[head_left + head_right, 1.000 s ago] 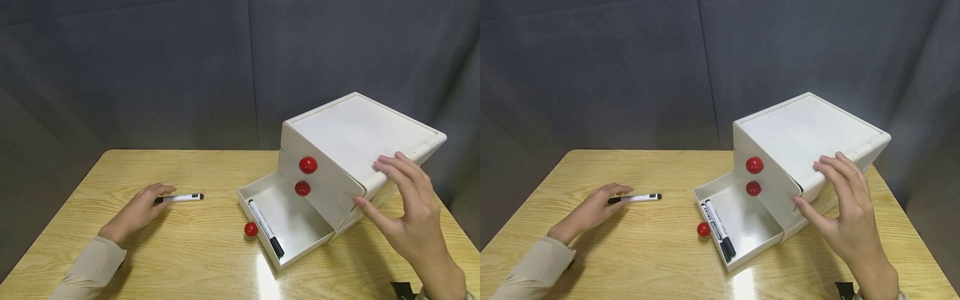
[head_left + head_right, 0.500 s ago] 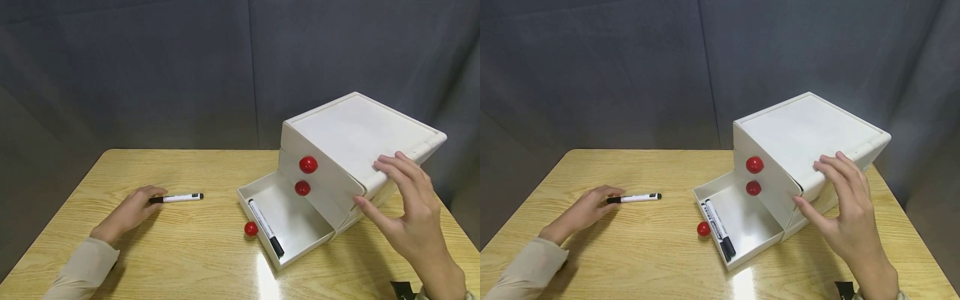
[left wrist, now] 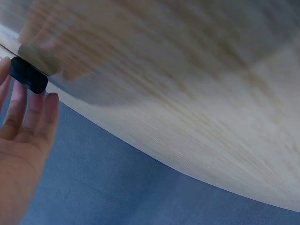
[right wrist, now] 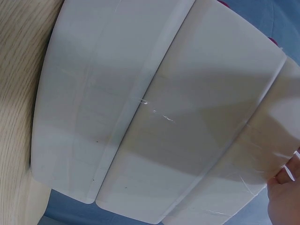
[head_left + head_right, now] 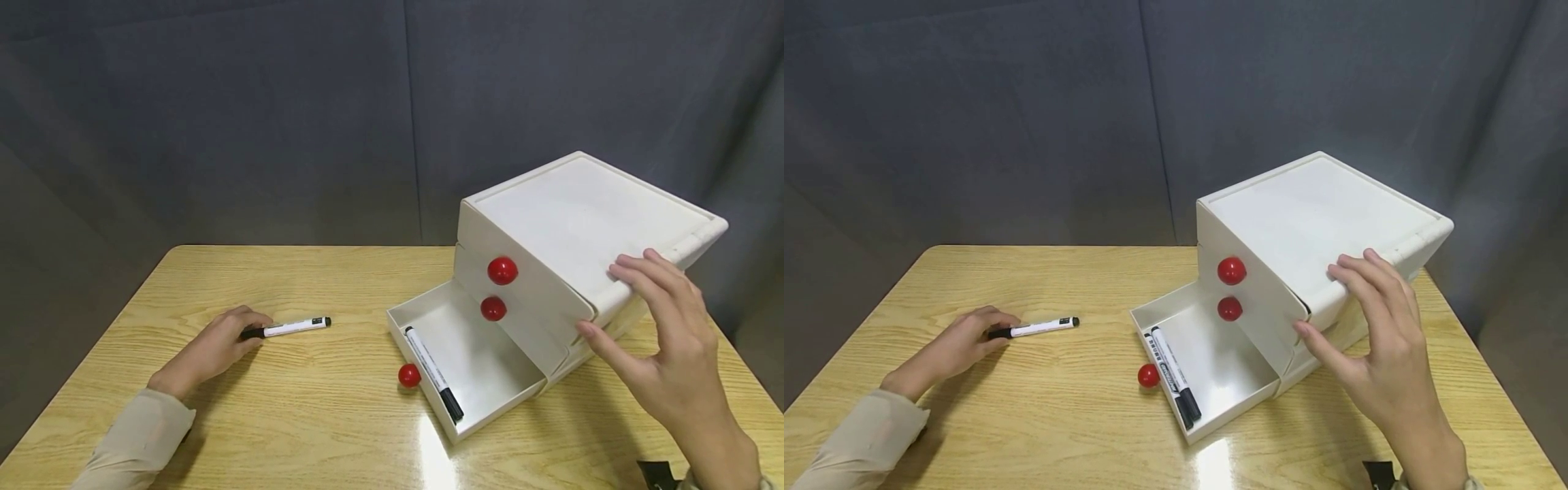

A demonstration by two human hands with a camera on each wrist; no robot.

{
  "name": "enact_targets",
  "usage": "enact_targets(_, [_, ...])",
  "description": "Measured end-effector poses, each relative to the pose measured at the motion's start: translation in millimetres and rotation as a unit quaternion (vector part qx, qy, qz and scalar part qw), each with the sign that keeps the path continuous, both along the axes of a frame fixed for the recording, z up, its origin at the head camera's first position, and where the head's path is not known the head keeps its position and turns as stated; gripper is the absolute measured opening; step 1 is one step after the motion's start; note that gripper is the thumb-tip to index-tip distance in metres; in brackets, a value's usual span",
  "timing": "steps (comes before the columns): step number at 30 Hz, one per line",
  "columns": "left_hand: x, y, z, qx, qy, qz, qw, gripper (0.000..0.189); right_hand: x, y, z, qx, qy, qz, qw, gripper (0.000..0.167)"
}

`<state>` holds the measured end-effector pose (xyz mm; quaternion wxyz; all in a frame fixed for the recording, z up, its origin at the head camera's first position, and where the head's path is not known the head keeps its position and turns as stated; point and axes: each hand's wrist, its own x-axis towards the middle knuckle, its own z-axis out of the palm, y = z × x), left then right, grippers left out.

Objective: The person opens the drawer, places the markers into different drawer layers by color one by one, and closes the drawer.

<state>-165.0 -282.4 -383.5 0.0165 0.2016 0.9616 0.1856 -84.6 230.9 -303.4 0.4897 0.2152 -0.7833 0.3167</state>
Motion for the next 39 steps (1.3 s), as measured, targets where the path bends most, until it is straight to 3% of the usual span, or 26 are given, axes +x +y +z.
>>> enact_targets(17, [-4.0,3.5,-3.4,0.0,-0.028,0.001,0.9996,0.024,0.4,2,-2.3,0.006,-0.009,-0.004,0.9999,0.079])
enact_targets(24, [-4.5,6.7,-1.6,0.0,-0.012,-0.005,0.9999,0.021,0.2,2,-2.2,0.005,-0.006,-0.004,1.0,0.078])
enact_targets(39, [-1.0,32.2,17.3,0.005,0.03,-0.032,0.999,0.026,-0.6,1,-1.8,-0.002,-0.001,-0.005,1.0,0.077])
